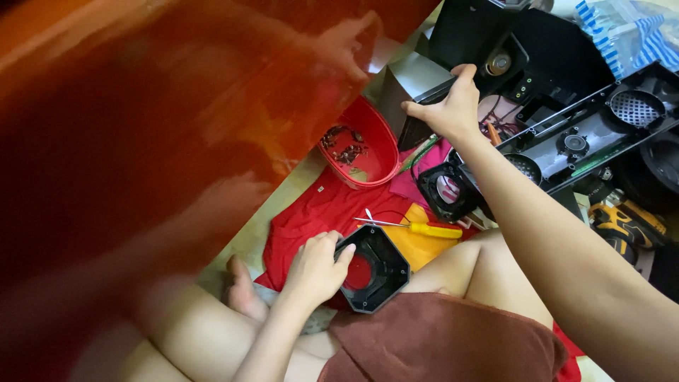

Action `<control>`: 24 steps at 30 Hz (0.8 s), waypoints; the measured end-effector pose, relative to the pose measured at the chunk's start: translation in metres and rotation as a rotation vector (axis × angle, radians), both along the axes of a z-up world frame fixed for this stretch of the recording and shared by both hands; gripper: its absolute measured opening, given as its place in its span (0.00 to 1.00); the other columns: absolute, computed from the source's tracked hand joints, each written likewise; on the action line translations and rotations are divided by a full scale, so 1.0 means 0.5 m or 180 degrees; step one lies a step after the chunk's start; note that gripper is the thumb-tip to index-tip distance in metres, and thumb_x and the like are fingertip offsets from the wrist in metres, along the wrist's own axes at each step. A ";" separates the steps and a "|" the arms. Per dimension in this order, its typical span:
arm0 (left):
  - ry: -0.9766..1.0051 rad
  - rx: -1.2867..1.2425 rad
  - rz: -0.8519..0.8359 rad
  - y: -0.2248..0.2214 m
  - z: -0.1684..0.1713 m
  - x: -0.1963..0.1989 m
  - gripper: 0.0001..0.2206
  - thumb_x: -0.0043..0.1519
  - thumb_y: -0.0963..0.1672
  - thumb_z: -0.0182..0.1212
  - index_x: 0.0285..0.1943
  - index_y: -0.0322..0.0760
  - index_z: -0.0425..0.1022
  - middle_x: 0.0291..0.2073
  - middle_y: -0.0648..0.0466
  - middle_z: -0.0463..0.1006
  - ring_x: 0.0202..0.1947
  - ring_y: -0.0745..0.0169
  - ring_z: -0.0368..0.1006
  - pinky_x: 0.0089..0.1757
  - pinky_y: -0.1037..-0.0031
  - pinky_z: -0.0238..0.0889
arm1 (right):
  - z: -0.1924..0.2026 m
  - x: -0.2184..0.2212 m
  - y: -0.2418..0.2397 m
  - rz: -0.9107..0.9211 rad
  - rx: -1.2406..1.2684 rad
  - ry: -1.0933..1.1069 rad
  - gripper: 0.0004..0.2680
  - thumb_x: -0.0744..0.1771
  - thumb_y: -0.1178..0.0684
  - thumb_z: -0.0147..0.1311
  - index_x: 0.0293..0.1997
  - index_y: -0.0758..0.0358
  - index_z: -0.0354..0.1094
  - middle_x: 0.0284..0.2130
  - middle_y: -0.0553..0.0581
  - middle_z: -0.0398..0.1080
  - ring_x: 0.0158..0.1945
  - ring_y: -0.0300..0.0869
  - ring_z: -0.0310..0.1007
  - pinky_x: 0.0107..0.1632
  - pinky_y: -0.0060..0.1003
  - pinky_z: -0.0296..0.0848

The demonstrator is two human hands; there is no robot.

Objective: Disassembling a small plastic box with a screwdriver and applying a substance to the interior components using a small brush.

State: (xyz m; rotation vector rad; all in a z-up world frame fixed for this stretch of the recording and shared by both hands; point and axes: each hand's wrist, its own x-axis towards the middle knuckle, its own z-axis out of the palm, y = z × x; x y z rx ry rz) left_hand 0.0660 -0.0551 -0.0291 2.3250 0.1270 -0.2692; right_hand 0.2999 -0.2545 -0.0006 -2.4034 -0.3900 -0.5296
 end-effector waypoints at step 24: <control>-0.2198 -0.0392 0.0550 0.017 0.026 -0.163 0.08 0.48 0.47 0.63 0.22 0.45 0.68 0.17 0.61 0.68 0.18 0.65 0.68 0.30 0.75 0.62 | -0.008 -0.527 0.007 -0.0441 0.0988 0.0378 0.07 0.65 0.54 0.53 0.24 0.52 0.68 0.19 0.47 0.69 0.29 0.35 0.71 0.41 0.28 0.67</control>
